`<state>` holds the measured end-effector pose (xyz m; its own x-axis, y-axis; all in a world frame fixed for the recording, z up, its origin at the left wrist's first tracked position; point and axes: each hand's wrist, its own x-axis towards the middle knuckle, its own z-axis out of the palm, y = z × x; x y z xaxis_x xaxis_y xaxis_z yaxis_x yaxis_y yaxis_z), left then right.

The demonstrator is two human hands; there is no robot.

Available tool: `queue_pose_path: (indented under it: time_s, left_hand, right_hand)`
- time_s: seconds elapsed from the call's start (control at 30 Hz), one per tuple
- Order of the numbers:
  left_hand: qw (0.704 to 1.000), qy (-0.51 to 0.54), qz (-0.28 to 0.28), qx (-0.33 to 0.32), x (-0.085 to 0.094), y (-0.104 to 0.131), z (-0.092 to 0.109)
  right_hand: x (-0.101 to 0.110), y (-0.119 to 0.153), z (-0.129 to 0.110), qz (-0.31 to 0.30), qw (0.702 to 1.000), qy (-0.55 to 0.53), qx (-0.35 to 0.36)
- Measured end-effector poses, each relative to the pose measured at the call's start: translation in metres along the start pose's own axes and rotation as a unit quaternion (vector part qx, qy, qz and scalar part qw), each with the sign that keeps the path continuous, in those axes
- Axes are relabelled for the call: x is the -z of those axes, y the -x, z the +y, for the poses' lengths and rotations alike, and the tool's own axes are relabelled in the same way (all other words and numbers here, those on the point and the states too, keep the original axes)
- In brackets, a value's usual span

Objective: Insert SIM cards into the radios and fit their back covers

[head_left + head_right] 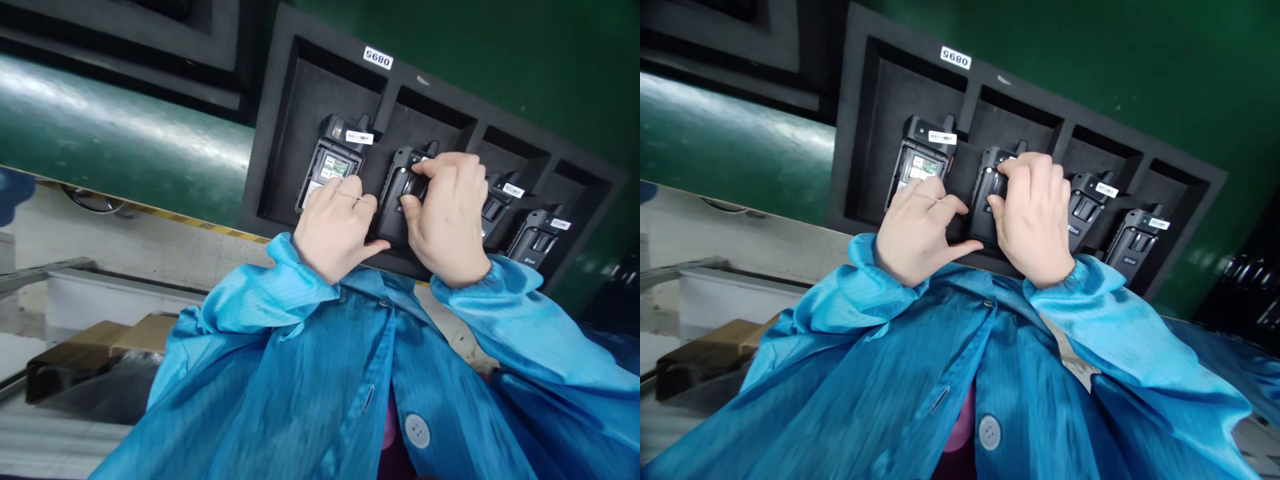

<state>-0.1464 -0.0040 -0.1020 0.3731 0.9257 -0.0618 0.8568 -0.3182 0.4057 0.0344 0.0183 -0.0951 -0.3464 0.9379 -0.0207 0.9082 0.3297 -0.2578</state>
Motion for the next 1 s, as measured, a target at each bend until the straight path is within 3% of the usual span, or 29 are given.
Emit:
queue_pose_path:
  time_s: [0.5, 0.63, 0.7, 0.83, 0.93, 1.0]
  left_hand:
    - [1.0, -0.004, 0.016, 0.013, 0.003, -0.002, 0.005]
    - [0.999, -0.031, 0.022, -0.014, 0.009, -0.004, 0.011]
    - [0.998, -0.057, 0.016, -0.03, 0.013, -0.007, 0.014]
    - [0.988, -0.134, -0.01, -0.082, 0.021, -0.017, 0.022]
    - [0.969, -0.199, -0.05, -0.137, 0.026, -0.03, 0.027]
    - [0.955, -0.238, -0.072, -0.16, 0.027, -0.039, 0.031]
  right_hand:
    - [-0.006, 0.008, -0.015, 0.002, 0.999, 0.05, 0.013]
    - [-0.01, 0.005, -0.011, 0.026, 0.997, 0.064, 0.027]
    - [-0.009, 0.005, -0.007, 0.027, 0.999, 0.021, 0.029]
    - [0.025, 0.017, 0.003, 0.03, 0.991, -0.123, 0.05]
    - [0.077, 0.033, 0.022, 0.058, 0.986, -0.133, 0.086]
    - [0.12, 0.044, 0.053, 0.083, 0.987, -0.108, 0.085]
